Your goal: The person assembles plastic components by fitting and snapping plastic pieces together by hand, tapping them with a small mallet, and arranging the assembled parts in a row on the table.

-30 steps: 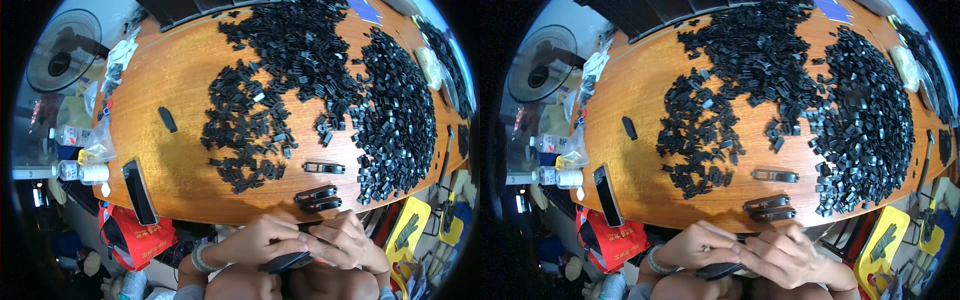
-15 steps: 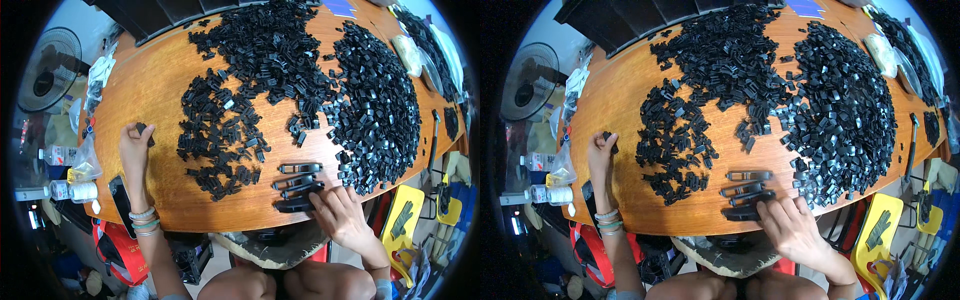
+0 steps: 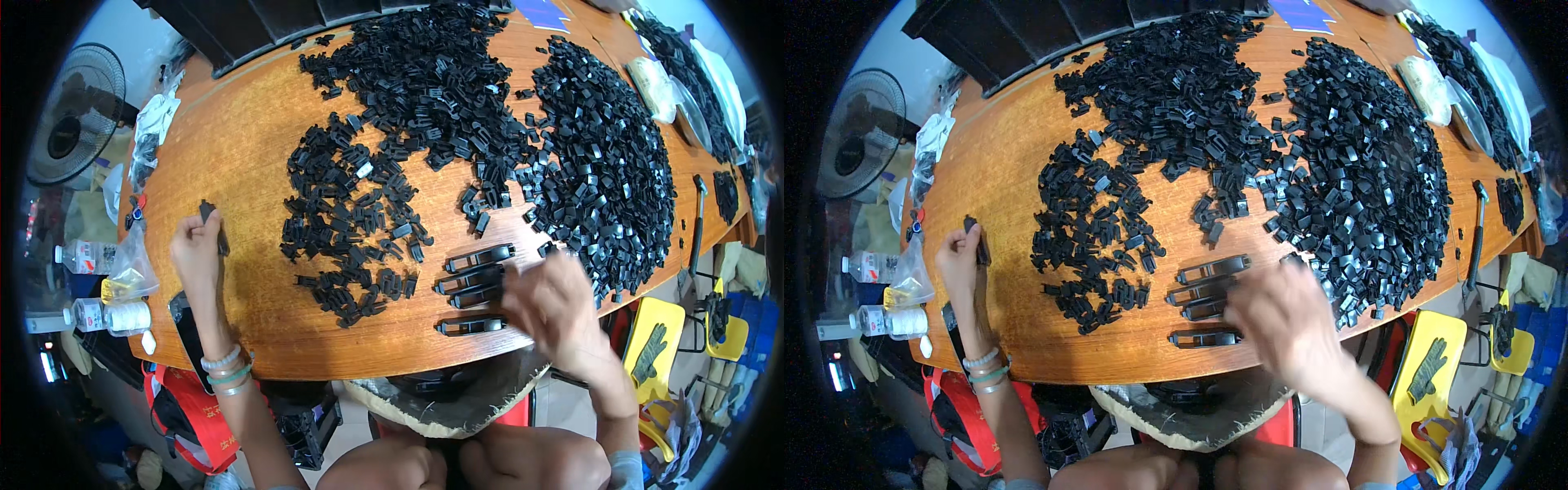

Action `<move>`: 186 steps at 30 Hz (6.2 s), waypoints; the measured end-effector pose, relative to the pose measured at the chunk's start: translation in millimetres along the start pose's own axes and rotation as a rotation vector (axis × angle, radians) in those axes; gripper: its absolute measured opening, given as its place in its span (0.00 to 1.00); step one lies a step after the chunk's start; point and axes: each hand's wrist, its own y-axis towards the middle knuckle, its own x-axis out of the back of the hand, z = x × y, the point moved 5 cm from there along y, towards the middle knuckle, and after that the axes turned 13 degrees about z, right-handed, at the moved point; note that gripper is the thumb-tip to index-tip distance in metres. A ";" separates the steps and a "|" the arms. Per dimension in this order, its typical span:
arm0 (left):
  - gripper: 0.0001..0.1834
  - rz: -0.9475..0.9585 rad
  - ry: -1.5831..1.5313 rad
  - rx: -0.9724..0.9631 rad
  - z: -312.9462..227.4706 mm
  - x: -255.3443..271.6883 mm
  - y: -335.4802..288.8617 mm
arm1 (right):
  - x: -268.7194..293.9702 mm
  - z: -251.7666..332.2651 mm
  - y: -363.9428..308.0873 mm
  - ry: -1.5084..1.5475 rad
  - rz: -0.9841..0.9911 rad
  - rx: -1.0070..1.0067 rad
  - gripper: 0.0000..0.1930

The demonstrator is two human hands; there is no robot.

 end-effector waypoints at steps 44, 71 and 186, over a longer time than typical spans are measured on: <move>0.16 0.703 -0.610 -0.376 -153.6 -87.7 -181.0 | -12.4 30.4 9.1 0.730 -0.176 -0.129 0.08; 0.25 1.061 -1.195 -0.124 -146.1 -128.8 -211.9 | -18.3 33.2 -8.0 0.209 -0.418 0.143 0.16; 0.15 0.559 0.104 -1.113 -164.2 -136.3 -217.3 | 105.4 -197.8 -110.2 -0.702 -0.479 -0.701 0.16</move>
